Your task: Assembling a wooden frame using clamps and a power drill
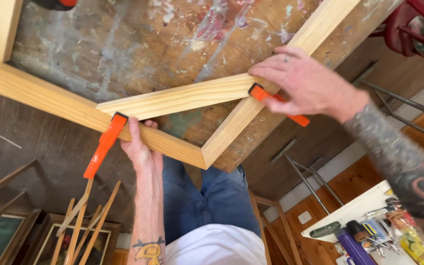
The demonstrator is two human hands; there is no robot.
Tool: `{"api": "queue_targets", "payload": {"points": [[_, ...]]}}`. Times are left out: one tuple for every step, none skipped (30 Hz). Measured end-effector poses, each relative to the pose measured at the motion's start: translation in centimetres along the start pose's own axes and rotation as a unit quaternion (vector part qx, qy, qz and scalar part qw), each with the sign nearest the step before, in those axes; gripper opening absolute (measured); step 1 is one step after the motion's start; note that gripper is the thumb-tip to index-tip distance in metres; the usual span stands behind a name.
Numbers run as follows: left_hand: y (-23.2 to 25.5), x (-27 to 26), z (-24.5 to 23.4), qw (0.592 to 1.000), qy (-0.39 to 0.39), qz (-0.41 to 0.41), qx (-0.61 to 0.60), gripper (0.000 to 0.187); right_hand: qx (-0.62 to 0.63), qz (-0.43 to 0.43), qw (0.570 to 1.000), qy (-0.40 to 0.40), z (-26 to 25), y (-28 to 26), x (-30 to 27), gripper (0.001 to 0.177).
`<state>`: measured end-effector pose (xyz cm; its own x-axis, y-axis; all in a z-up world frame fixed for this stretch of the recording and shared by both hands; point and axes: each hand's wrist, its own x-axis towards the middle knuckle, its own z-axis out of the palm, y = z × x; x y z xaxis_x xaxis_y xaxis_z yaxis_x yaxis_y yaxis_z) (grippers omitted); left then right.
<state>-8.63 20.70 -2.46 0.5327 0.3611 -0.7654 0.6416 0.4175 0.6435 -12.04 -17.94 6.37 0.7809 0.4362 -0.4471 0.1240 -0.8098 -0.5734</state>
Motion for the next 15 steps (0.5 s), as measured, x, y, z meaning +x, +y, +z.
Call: {"api": "queue_targets", "payload": {"points": [[0.2,-0.1,0.1,1.000,-0.003,0.000,0.001,0.030,0.000,0.002,1.000,0.002,-0.3,1.1,-0.5,0.067],[0.4,-0.2,0.1,1.000,-0.018,0.001,0.003,0.033,-0.078,-0.049,0.996,0.007,-0.6,2.1,-1.0,0.066],[0.6,-0.4,-0.1,1.000,-0.028,0.003,0.004,0.036,-0.153,-0.105,0.983,0.011,-0.8,3.2,-1.3,0.072],[0.3,-0.2,0.2,1.000,-0.025,0.004,0.004,0.036,-0.152,-0.107,0.983,0.011,-0.7,3.9,-1.1,0.072],[0.3,-0.2,0.2,1.000,-0.027,0.008,0.008,0.033,-0.243,-0.131,0.961,0.007,-0.3,4.3,-1.1,0.082],[0.4,-0.4,0.2,0.999,-0.029,0.012,0.013,0.030,-0.332,-0.153,0.931,0.004,0.0,4.7,-1.1,0.094],[0.3,-0.6,0.1,0.999,-0.034,0.008,0.011,0.030,-0.335,-0.148,0.930,0.002,1.2,5.3,-1.1,0.094],[0.3,-0.7,0.1,1.000,-0.019,0.004,0.008,0.028,-0.290,-0.163,0.943,0.023,2.2,6.0,-1.1,0.077],[0.4,-0.6,0.3,1.000,-0.005,0.004,0.002,0.026,-0.246,-0.179,0.951,0.046,3.2,6.9,-0.7,0.066],[-0.2,-0.1,1.0,1.000,-0.011,0.003,-0.002,0.026,-0.253,-0.176,0.950,0.047,2.8,7.5,-1.1,0.066],[-0.1,-0.1,0.5,1.000,-0.011,0.005,0.007,0.026,-0.226,-0.172,0.958,0.045,3.1,7.4,-1.1,0.071],[0.0,-0.1,-0.1,1.000,-0.012,0.007,0.015,0.026,-0.199,-0.167,0.965,0.042,3.5,7.3,-1.1,0.078],[0.1,-0.2,-0.4,1.000,-0.004,0.007,0.022,0.026,-0.189,-0.171,0.966,0.041,3.2,7.0,-1.0,0.078],[0.3,-0.3,-0.7,1.000,-0.020,0.013,0.020,0.027,-0.190,-0.174,0.965,0.042,2.9,6.7,-1.0,0.077],[-0.1,0.2,-0.1,0.999,-0.045,0.021,0.010,0.028,-0.201,-0.174,0.963,0.045,2.0,7.0,-0.9,0.077]]}}
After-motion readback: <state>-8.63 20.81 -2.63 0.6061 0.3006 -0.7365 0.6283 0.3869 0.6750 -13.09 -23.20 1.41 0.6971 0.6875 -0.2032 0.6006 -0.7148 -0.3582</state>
